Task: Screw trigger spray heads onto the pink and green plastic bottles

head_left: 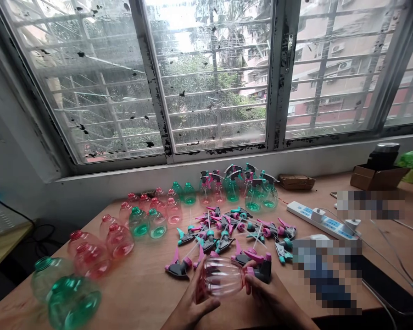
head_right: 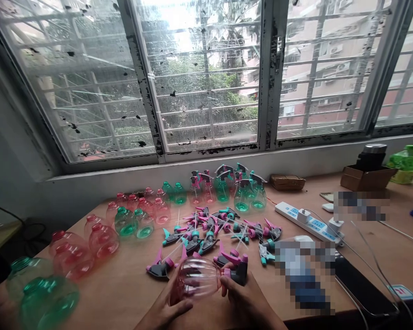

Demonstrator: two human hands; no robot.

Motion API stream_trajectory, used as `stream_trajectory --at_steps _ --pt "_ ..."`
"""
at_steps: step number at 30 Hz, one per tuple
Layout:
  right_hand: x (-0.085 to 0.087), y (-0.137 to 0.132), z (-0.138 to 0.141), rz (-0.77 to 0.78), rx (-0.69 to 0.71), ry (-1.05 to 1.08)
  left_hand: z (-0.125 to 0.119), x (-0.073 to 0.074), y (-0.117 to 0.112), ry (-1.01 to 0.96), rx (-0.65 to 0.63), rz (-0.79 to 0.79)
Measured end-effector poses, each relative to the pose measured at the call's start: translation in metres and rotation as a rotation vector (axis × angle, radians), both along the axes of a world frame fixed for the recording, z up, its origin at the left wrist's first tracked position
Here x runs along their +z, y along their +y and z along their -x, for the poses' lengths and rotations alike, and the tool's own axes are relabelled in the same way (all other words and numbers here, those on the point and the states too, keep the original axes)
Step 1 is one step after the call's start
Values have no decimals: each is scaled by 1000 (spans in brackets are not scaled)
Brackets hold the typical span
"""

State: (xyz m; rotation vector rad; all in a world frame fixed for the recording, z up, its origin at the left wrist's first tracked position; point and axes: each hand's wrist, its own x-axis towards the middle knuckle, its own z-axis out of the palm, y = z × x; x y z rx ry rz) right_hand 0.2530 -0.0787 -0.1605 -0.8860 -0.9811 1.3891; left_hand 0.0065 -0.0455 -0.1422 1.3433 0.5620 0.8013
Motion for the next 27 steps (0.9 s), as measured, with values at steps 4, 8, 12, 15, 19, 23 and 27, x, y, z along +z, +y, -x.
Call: stream_trajectory --at_steps 4,8,12,15,19,23,27 --pt "1 0 -1 -14 14 -15 0 2 -4 41 41 -92" --pt "2 0 -1 -23 10 -39 1 3 -5 78 48 -88" --pt "2 1 -1 -21 -6 -36 1 1 -2 1 6 4" --pt "1 2 -1 -29 -11 -18 0 0 0 -17 -16 14" --pt "-2 1 0 -28 -32 -20 -1 3 -1 13 27 17" --pt "-5 1 2 -5 -67 -27 0 7 -2 79 117 16" --pt "-3 -1 1 -26 -69 -90 -1 4 2 98 159 -1"
